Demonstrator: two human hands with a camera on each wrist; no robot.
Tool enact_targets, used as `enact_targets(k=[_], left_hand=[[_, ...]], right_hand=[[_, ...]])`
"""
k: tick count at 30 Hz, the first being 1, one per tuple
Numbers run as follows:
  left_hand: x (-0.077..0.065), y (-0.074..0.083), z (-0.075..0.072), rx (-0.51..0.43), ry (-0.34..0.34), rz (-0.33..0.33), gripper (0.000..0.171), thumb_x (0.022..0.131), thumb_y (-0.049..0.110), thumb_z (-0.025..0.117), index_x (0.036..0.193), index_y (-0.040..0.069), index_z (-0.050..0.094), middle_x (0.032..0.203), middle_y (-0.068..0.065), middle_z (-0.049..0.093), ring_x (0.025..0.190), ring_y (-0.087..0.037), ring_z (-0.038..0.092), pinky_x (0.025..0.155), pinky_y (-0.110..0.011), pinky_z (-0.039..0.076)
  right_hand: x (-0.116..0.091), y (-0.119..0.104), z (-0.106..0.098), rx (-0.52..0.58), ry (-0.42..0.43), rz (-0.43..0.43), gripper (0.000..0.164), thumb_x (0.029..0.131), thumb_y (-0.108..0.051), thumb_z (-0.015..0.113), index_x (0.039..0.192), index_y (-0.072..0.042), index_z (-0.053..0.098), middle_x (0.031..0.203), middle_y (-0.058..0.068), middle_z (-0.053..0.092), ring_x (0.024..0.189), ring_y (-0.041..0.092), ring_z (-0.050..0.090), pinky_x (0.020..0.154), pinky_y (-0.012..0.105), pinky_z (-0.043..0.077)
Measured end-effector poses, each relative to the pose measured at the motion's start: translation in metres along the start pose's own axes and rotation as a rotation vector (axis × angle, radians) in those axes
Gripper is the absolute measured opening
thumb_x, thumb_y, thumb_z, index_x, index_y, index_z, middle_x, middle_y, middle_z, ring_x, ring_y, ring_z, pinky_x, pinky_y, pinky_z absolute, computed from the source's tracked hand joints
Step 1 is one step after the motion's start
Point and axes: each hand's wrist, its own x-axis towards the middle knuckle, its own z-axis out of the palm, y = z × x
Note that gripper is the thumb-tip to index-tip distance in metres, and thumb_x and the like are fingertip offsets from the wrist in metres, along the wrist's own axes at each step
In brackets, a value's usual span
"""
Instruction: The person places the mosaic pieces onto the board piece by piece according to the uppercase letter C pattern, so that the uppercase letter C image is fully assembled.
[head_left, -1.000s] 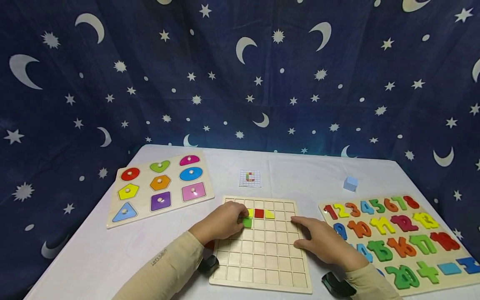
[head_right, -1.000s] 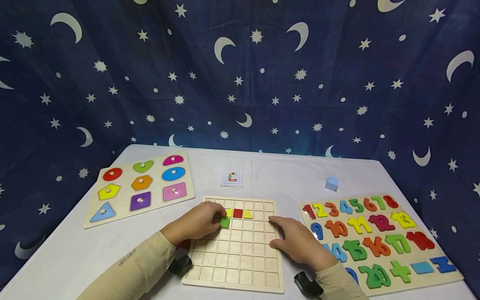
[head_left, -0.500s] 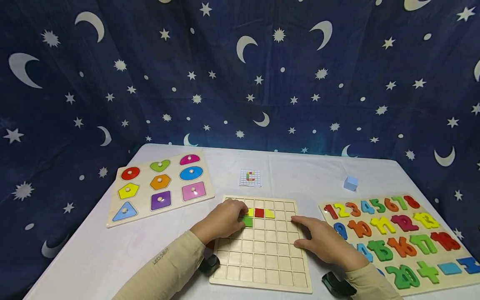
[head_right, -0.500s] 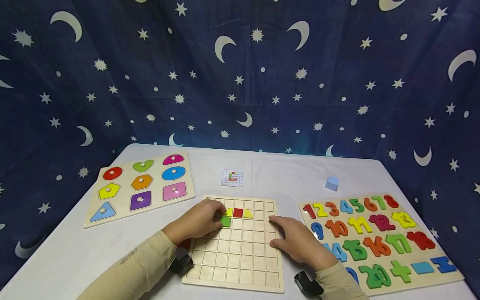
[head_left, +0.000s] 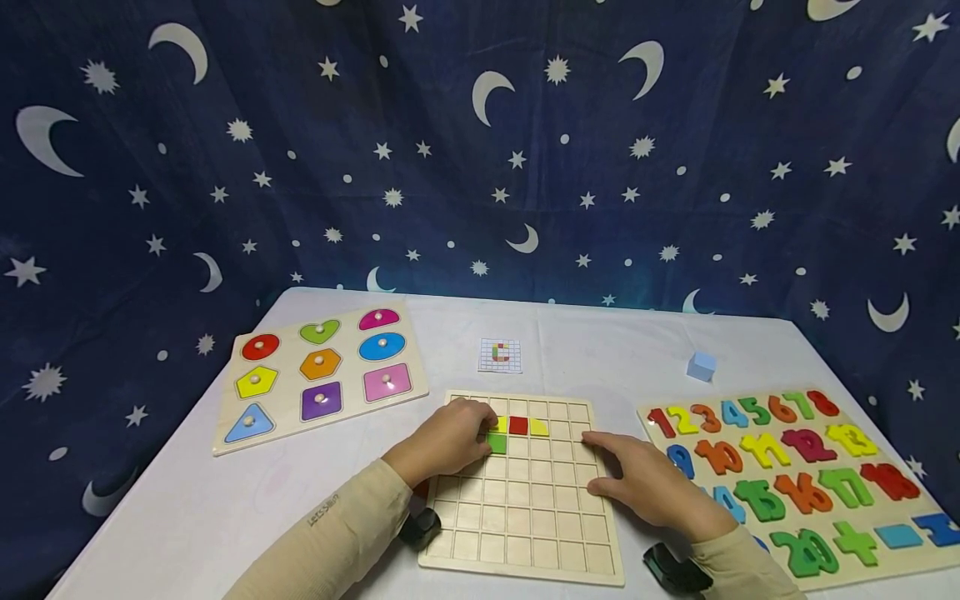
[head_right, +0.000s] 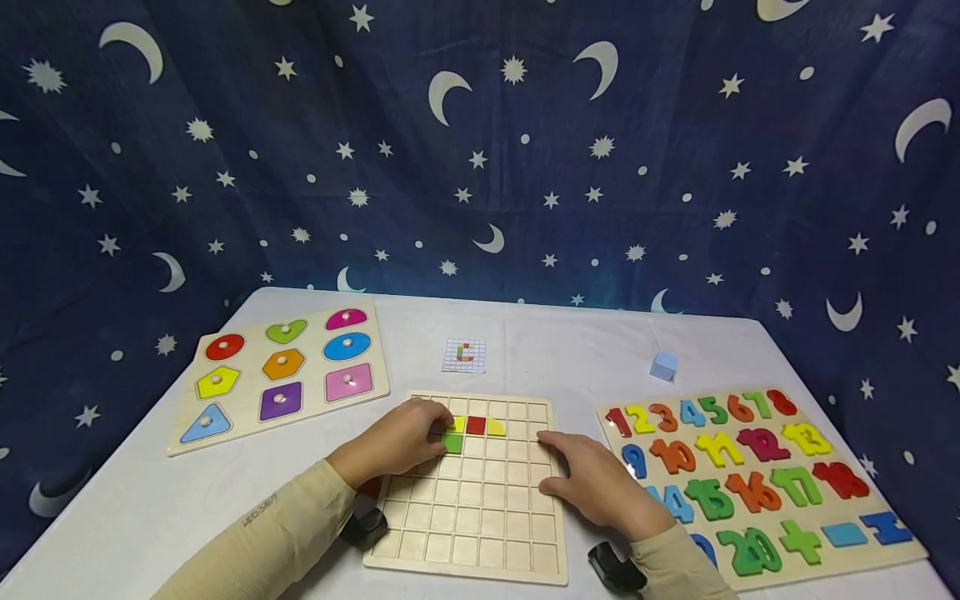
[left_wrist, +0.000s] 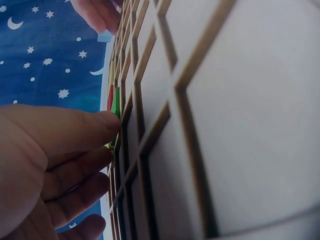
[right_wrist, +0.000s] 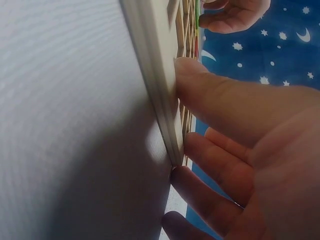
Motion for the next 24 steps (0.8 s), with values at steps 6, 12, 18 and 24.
enact_targets(k=[6, 12, 18, 24], left_hand=[[0.000, 0.000, -0.001, -0.017, -0.003, -0.002, 0.022, 0.082, 0.008, 0.078, 0.102, 0.003, 0.070, 0.093, -0.003, 0.067, 0.087, -0.020, 0.057, 0.081, -0.035, 0.050], [-0.001, 0.000, -0.007, -0.069, -0.022, -0.045, 0.025, 0.084, 0.008, 0.077, 0.107, 0.002, 0.069, 0.098, -0.005, 0.067, 0.094, -0.020, 0.058, 0.087, -0.036, 0.051], [-0.005, 0.000, -0.019, -0.104, -0.040, -0.117, 0.030, 0.087, 0.011, 0.078, 0.114, 0.002, 0.069, 0.105, -0.006, 0.067, 0.099, -0.021, 0.057, 0.091, -0.037, 0.051], [-0.014, -0.003, -0.029, -0.111, -0.014, -0.156, 0.032, 0.086, 0.011, 0.078, 0.116, 0.002, 0.068, 0.108, -0.007, 0.068, 0.103, -0.024, 0.057, 0.095, -0.040, 0.050]], right_hand=[[0.000, 0.000, -0.001, -0.001, -0.006, 0.006, 0.064, 0.084, -0.027, 0.081, 0.140, -0.008, 0.057, 0.138, 0.015, 0.057, 0.131, 0.042, 0.048, 0.104, 0.060, 0.038], [0.000, 0.000, -0.001, 0.004, -0.011, 0.007, 0.064, 0.084, -0.028, 0.081, 0.140, -0.008, 0.056, 0.139, 0.016, 0.057, 0.131, 0.042, 0.047, 0.104, 0.060, 0.038], [0.000, 0.001, 0.000, -0.004, -0.006, 0.005, 0.064, 0.084, -0.028, 0.081, 0.140, -0.007, 0.057, 0.139, 0.016, 0.057, 0.131, 0.042, 0.047, 0.104, 0.060, 0.038], [0.000, 0.000, 0.000, -0.005, -0.003, 0.004, 0.064, 0.084, -0.028, 0.081, 0.139, -0.008, 0.057, 0.139, 0.016, 0.057, 0.131, 0.042, 0.048, 0.104, 0.060, 0.038]])
